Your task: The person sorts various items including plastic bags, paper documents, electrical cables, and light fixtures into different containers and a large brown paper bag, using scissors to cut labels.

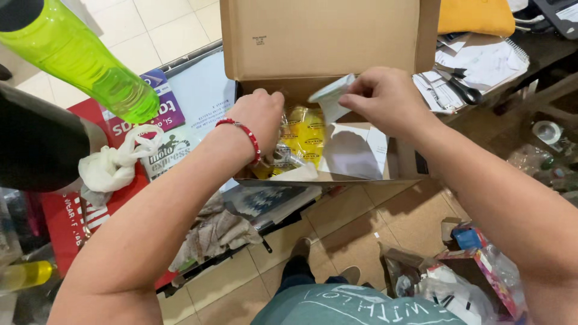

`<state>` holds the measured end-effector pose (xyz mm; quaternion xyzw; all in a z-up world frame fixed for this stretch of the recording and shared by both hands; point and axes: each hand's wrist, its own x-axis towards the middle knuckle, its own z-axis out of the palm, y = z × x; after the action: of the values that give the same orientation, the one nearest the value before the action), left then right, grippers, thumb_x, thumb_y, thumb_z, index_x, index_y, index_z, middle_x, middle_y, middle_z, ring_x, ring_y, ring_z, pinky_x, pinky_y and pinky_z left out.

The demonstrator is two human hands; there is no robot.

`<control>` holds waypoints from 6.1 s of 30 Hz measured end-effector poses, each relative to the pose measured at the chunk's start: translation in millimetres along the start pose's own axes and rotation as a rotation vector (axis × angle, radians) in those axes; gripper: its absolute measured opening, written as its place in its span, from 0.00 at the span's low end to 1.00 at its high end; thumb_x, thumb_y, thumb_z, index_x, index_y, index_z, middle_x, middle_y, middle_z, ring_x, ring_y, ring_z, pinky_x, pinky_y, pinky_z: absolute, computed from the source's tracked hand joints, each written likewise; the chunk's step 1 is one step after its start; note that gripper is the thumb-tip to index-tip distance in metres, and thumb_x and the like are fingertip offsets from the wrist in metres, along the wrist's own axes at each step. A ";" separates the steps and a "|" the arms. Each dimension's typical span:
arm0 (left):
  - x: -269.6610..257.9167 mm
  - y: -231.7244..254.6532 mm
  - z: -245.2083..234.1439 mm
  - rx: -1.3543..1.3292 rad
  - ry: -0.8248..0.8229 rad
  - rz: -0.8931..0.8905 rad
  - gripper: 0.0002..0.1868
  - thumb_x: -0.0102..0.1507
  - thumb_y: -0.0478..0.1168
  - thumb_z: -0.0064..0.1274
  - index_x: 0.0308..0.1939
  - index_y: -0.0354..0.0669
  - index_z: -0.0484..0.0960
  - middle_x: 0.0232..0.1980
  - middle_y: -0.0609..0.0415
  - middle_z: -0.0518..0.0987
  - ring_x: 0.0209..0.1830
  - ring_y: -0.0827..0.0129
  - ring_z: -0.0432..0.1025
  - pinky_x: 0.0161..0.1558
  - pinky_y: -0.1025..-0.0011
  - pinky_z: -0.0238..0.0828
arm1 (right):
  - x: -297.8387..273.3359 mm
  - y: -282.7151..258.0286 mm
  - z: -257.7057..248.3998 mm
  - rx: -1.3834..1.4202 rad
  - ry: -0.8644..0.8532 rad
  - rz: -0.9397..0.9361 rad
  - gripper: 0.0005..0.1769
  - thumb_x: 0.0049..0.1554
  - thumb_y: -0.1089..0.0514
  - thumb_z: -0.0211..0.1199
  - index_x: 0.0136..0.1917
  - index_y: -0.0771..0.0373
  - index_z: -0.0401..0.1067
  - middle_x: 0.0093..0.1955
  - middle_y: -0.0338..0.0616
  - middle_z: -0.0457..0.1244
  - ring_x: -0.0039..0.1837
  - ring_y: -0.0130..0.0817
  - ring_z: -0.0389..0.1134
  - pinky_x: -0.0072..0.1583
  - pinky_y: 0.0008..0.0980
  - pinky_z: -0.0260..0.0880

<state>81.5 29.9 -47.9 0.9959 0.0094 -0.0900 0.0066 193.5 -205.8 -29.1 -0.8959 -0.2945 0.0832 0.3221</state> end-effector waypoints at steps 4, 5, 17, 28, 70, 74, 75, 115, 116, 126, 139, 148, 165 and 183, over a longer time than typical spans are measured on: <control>-8.1 12.5 -29.9 -0.120 0.028 -0.019 0.16 0.58 0.31 0.53 0.46 0.36 0.66 0.36 0.41 0.78 0.34 0.42 0.77 0.35 0.48 0.74 | -33.9 -8.5 -38.5 0.064 0.182 -0.006 0.14 0.53 0.56 0.76 0.47 0.57 0.72 0.40 0.39 0.61 0.41 0.31 0.61 0.43 0.29 0.61; -10.9 18.8 -38.8 -0.202 -0.007 -0.111 0.18 0.56 0.25 0.48 0.47 0.38 0.60 0.34 0.43 0.77 0.29 0.44 0.75 0.27 0.49 0.69 | -43.2 -14.0 -50.2 0.080 0.190 -0.006 0.20 0.57 0.60 0.77 0.51 0.61 0.65 0.44 0.40 0.60 0.41 0.29 0.56 0.42 0.29 0.59; -14.5 33.2 -33.6 0.236 0.190 0.097 0.23 0.58 0.57 0.64 0.43 0.46 0.76 0.46 0.46 0.74 0.47 0.48 0.71 0.42 0.54 0.74 | -160.5 98.1 -69.5 0.606 0.505 0.101 0.16 0.61 0.76 0.50 0.46 0.54 0.67 0.54 0.42 0.66 0.57 0.27 0.67 0.53 0.24 0.65; 47.4 133.6 -22.7 -0.079 -0.158 0.418 0.23 0.61 0.53 0.63 0.50 0.43 0.76 0.48 0.46 0.75 0.50 0.47 0.72 0.47 0.47 0.72 | -313.1 246.3 8.4 0.897 0.658 0.439 0.14 0.66 0.69 0.45 0.42 0.54 0.65 0.39 0.36 0.58 0.40 0.26 0.56 0.44 0.22 0.55; -61.6 219.3 -14.1 -1.201 0.333 0.946 0.04 0.63 0.30 0.55 0.36 0.43 0.79 0.57 0.44 0.74 0.69 0.41 0.70 0.67 0.51 0.76 | -228.8 115.0 -4.4 1.535 0.438 0.546 0.22 0.52 0.57 0.65 0.58 0.67 0.71 0.44 0.48 0.64 0.41 0.38 0.63 0.40 0.35 0.61; -52.3 280.1 16.6 -1.476 0.148 0.756 0.32 0.56 0.39 0.55 0.66 0.48 0.69 0.78 0.41 0.58 0.82 0.50 0.53 0.79 0.49 0.55 | -262.0 128.9 -10.6 0.887 0.862 0.570 0.14 0.57 0.59 0.62 0.56 0.63 0.76 0.53 0.43 0.72 0.52 0.29 0.71 0.55 0.30 0.72; -48.4 298.8 29.7 -1.482 0.113 0.776 0.32 0.56 0.39 0.55 0.66 0.48 0.69 0.78 0.41 0.58 0.82 0.50 0.53 0.79 0.49 0.55 | -270.4 139.2 -8.1 0.881 0.891 0.594 0.14 0.57 0.59 0.62 0.56 0.63 0.76 0.53 0.43 0.72 0.52 0.29 0.71 0.55 0.30 0.72; -70.4 564.5 268.4 -1.079 -1.595 0.550 0.43 0.71 0.70 0.21 0.81 0.47 0.52 0.80 0.36 0.55 0.79 0.39 0.45 0.68 0.36 0.49 | -628.5 477.9 149.3 -0.148 1.038 1.082 0.13 0.66 0.49 0.62 0.43 0.57 0.74 0.33 0.51 0.67 0.41 0.54 0.72 0.42 0.47 0.71; -67.4 558.1 269.7 -1.029 -1.528 0.545 0.41 0.71 0.68 0.24 0.79 0.49 0.59 0.77 0.36 0.62 0.77 0.40 0.53 0.66 0.41 0.59 | -642.3 497.6 158.6 -0.159 0.980 1.195 0.15 0.68 0.48 0.60 0.45 0.60 0.73 0.34 0.57 0.67 0.43 0.57 0.72 0.43 0.50 0.71; -23.5 451.0 217.2 -0.955 -1.129 0.408 0.32 0.67 0.56 0.37 0.69 0.42 0.72 0.73 0.50 0.74 0.72 0.65 0.71 0.68 0.69 0.70 | -677.8 569.5 155.0 0.435 0.830 1.642 0.60 0.49 0.39 0.73 0.81 0.68 0.47 0.77 0.57 0.55 0.76 0.48 0.59 0.72 0.37 0.59; -36.8 343.5 62.2 -0.759 -0.356 0.767 0.27 0.65 0.51 0.53 0.63 0.39 0.74 0.65 0.48 0.78 0.65 0.60 0.73 0.66 0.63 0.65 | -528.4 558.4 69.8 0.234 0.741 1.103 0.35 0.57 0.51 0.67 0.72 0.62 0.59 0.57 0.50 0.66 0.54 0.41 0.69 0.57 0.39 0.68; -78.2 205.7 -64.4 -0.647 0.141 0.768 0.24 0.68 0.51 0.48 0.58 0.34 0.75 0.58 0.42 0.81 0.57 0.52 0.76 0.58 0.58 0.73 | -274.9 272.9 -101.7 0.315 0.640 0.110 0.18 0.70 0.74 0.56 0.71 0.78 0.58 0.60 0.64 0.63 0.63 0.46 0.66 0.67 0.40 0.69; -64.1 -8.9 -43.2 -0.102 0.077 0.259 0.17 0.60 0.51 0.59 0.48 0.47 0.80 0.48 0.50 0.81 0.47 0.49 0.80 0.50 0.55 0.76 | -26.6 -44.6 -8.4 0.216 -0.387 0.218 0.17 0.56 0.53 0.65 0.56 0.62 0.76 0.43 0.43 0.73 0.43 0.31 0.76 0.49 0.32 0.77; -55.7 -39.5 7.8 -0.169 0.310 0.419 0.11 0.59 0.37 0.55 0.43 0.37 0.78 0.59 0.41 0.73 0.65 0.43 0.69 0.54 0.56 0.74 | 18.1 -55.4 101.5 0.461 -0.371 0.421 0.10 0.55 0.58 0.69 0.46 0.68 0.80 0.31 0.46 0.66 0.31 0.32 0.67 0.32 0.28 0.70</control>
<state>24.5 68.3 -46.0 0.9739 -0.1884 0.0678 0.1066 147.5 -107.5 -72.7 -0.8104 -0.1307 0.3730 0.4325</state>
